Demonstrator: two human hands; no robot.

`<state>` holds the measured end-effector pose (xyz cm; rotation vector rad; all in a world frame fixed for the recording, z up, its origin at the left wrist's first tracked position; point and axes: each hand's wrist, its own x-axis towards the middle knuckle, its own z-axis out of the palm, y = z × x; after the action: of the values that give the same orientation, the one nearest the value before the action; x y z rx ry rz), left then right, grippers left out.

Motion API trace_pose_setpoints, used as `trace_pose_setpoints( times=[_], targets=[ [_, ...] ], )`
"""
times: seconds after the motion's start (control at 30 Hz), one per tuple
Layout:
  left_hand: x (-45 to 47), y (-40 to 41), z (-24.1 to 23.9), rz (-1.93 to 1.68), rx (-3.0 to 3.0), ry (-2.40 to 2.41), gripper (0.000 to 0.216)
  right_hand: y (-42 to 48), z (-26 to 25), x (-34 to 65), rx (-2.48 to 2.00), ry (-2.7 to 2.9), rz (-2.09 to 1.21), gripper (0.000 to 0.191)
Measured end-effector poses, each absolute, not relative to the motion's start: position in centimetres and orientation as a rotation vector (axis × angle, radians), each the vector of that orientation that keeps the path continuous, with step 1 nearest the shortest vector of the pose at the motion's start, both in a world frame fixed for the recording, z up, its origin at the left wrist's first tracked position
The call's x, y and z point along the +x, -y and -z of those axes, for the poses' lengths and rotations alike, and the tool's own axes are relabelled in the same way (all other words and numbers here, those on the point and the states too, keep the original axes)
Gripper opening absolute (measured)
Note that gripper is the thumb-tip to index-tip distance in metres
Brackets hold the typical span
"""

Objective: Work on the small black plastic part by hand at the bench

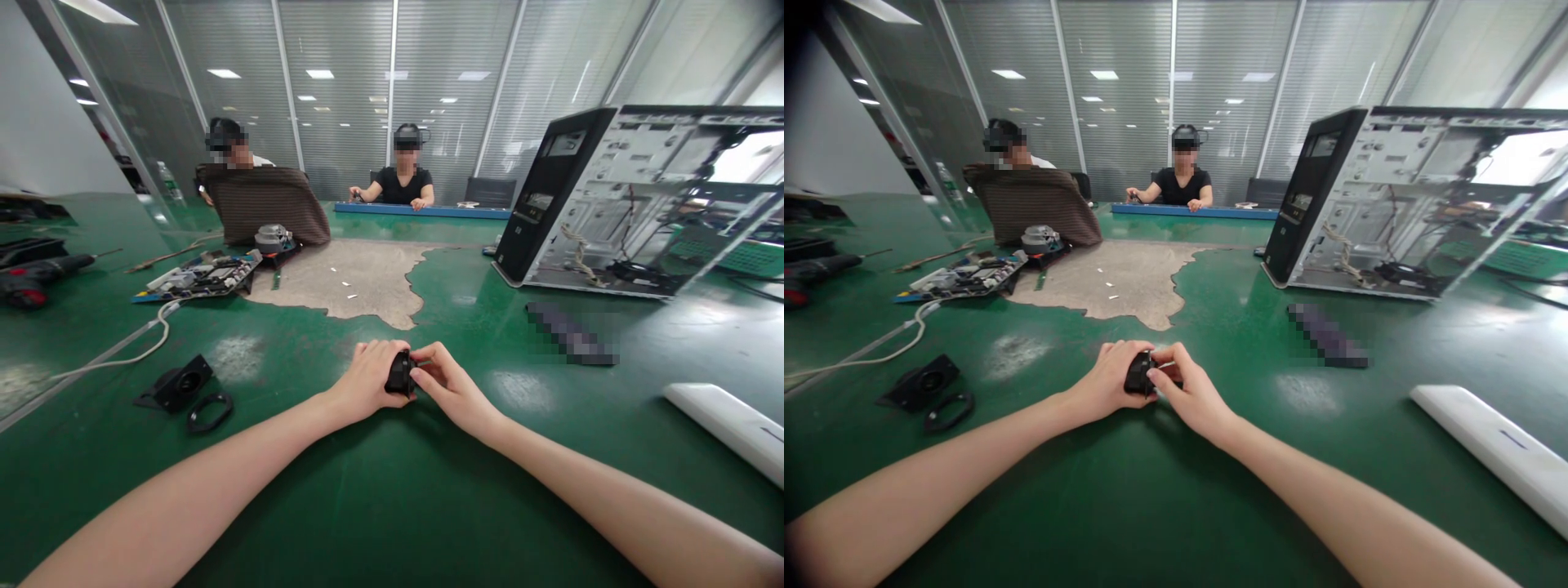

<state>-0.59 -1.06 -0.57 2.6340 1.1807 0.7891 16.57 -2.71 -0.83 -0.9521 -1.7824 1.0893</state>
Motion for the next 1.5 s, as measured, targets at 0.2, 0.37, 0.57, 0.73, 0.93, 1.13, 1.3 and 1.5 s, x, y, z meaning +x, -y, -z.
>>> trace_pose_setpoints(
  times=[0.2,0.37,0.57,0.73,0.93,1.13,1.3,1.5],
  targets=[
    [-0.65,1.03,0.55,-0.765,2.626,-1.191,0.059,2.97,0.44,16.90,-0.876,1.856,-1.125,0.016],
    [-0.60,1.02,0.58,-0.769,2.619,-1.193,0.059,3.16,0.32,16.86,-0.852,1.855,-1.142,0.013],
    [-0.53,1.11,0.47,-0.778,2.631,-1.184,0.058,2.91,0.47,16.65,-0.913,1.798,-1.135,0.016],
    [-0.54,1.07,0.51,-0.773,2.629,-1.186,0.057,3.08,0.24,16.96,-0.882,1.856,-1.152,0.021],
    [-0.58,1.04,0.55,-0.777,2.620,-1.189,0.059,3.00,0.47,16.98,-0.868,1.803,-1.157,0.013],
    [-0.52,1.01,0.54,-0.776,2.606,-1.194,0.059,2.72,0.58,16.77,-0.918,1.768,-1.164,0.021],
    [-0.50,1.03,0.51,-0.759,2.619,-1.196,0.059,2.96,0.35,17.11,-0.850,1.815,-1.228,0.019],
    [-0.52,1.07,0.48,-0.768,2.626,-1.197,0.060,2.70,0.63,17.05,-0.880,1.776,-1.177,0.014]
  ],
)
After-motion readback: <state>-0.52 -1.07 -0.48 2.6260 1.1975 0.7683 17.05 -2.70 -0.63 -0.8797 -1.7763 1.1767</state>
